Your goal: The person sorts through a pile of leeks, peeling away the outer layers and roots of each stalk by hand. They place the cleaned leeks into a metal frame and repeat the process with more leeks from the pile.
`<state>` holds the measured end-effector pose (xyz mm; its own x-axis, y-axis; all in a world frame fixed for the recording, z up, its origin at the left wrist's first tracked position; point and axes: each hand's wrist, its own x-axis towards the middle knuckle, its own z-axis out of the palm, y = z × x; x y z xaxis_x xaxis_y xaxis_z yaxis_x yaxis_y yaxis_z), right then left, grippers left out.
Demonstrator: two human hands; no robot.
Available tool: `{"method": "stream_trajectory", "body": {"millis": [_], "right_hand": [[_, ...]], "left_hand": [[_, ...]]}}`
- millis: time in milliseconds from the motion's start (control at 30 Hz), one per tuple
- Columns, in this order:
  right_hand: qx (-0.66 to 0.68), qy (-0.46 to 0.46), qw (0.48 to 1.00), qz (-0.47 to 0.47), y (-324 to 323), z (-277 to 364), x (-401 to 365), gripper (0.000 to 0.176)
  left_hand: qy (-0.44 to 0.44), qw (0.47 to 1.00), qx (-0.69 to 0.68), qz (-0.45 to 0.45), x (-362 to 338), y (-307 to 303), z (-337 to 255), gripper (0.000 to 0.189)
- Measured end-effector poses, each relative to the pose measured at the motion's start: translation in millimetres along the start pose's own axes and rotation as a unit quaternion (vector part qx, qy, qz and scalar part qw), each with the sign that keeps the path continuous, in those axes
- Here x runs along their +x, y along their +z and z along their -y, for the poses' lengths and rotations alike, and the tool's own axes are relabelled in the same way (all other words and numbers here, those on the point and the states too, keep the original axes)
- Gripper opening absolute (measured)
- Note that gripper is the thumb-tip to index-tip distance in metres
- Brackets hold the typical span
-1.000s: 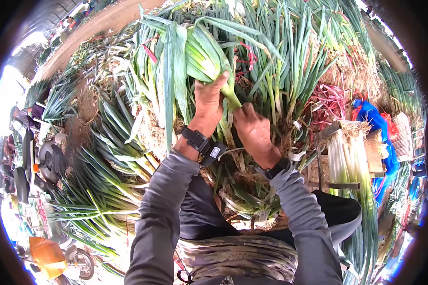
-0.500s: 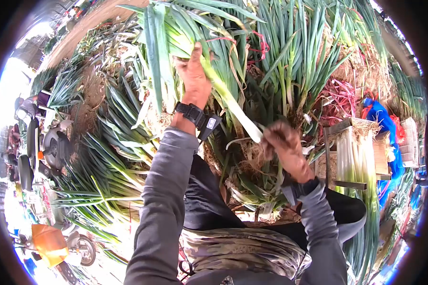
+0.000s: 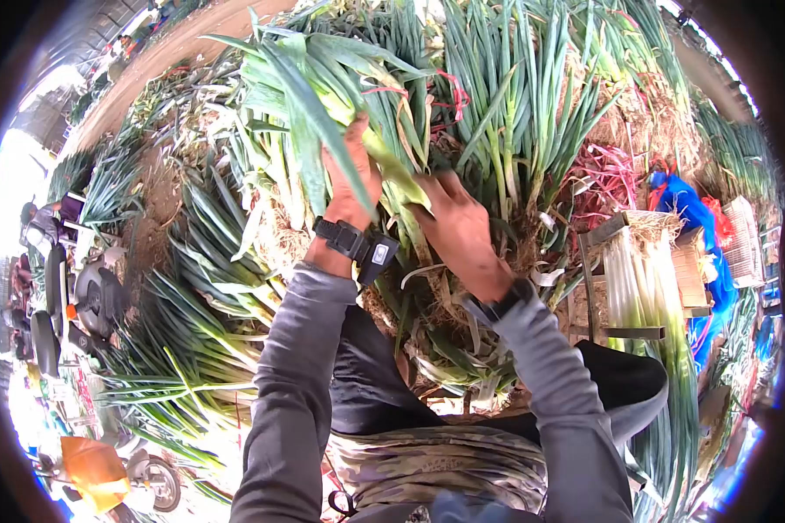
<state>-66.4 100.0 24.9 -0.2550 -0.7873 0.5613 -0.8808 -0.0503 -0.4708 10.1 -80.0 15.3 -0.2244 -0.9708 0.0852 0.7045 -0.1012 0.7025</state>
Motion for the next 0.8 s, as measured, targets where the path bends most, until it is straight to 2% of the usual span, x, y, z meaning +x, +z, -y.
{"method": "stream_trajectory", "body": {"millis": [33,100,200,300,333,400,433,467,500,567,667,700,733,767,800], "right_hand": [[-0.014,-0.015,1.0,-0.003,4.6,3.1,11.9,0.039],[-0.093,-0.062,0.994,-0.002,20.4,-4.6,19.2,0.034],[-0.066,-0.014,0.998,-0.014,34.3,-10.2,15.1,0.032],[0.027,-0.099,0.99,0.093,14.6,-2.9,0.2,0.031],[0.025,-0.145,0.986,0.08,-0.8,7.4,-5.5,0.023],[0.192,-0.094,0.976,0.039,8.0,-1.0,-20.2,0.03],[0.3,0.021,0.95,0.088,-1.2,-0.8,-28.0,0.029],[0.398,0.144,0.899,0.109,-10.8,-0.1,-35.4,0.029],[0.428,0.192,0.875,0.118,-33.6,7.3,-31.1,0.019],[0.449,0.296,0.835,0.115,-48.2,-1.3,-46.6,0.013],[0.357,0.251,0.883,0.174,-34.3,-41.6,-115.2,0.011],[0.248,0.264,0.89,0.279,-11.1,-64.8,-162.6,0.02],[0.088,0.248,0.869,0.42,-15.5,-68.1,-195.4,0.028],[0.095,0.233,0.853,0.458,-13.7,-85.8,-244.5,0.032],[0.103,0.213,0.836,0.495,-16.8,-83.7,-250.2,0.036]], "left_hand": [[-0.013,1.0,0.002,0.005,-3.4,0.9,2.2,0.04],[-0.02,1.0,-0.018,0.01,-15.8,10.5,0.5,0.04],[0.002,0.999,-0.048,0.012,-24.0,19.1,0.4,0.042],[0.012,0.999,-0.026,0.024,-19.6,17.0,-0.8,0.044],[0.005,0.998,-0.048,0.033,-15.9,15.5,-2.0,0.043],[0.026,0.998,-0.046,0.033,-9.1,11.1,-2.4,0.041],[0.038,0.998,-0.045,0.036,-8.0,13.4,-5.7,0.04],[0.041,0.998,-0.039,0.025,-7.3,15.8,-8.8,0.038],[0.044,0.998,-0.031,0.019,-6.5,13.0,-9.8,0.042],[0.052,0.998,-0.016,0.013,1.4,9.9,-13.4,0.051],[0.06,0.998,0.004,-0.037,17.6,1.1,-19.4,0.055],[0.064,0.996,0.015,-0.056,21.8,-5.7,-22.6,0.055],[0.061,0.997,0.051,-0.025,20.6,-12.3,-31.2,0.051],[0.111,0.994,0.005,0.016,36.7,-27.8,-18.6,0.047],[0.131,0.991,0.0,0.016,40.3,-24.1,-23.0,0.042]]}}
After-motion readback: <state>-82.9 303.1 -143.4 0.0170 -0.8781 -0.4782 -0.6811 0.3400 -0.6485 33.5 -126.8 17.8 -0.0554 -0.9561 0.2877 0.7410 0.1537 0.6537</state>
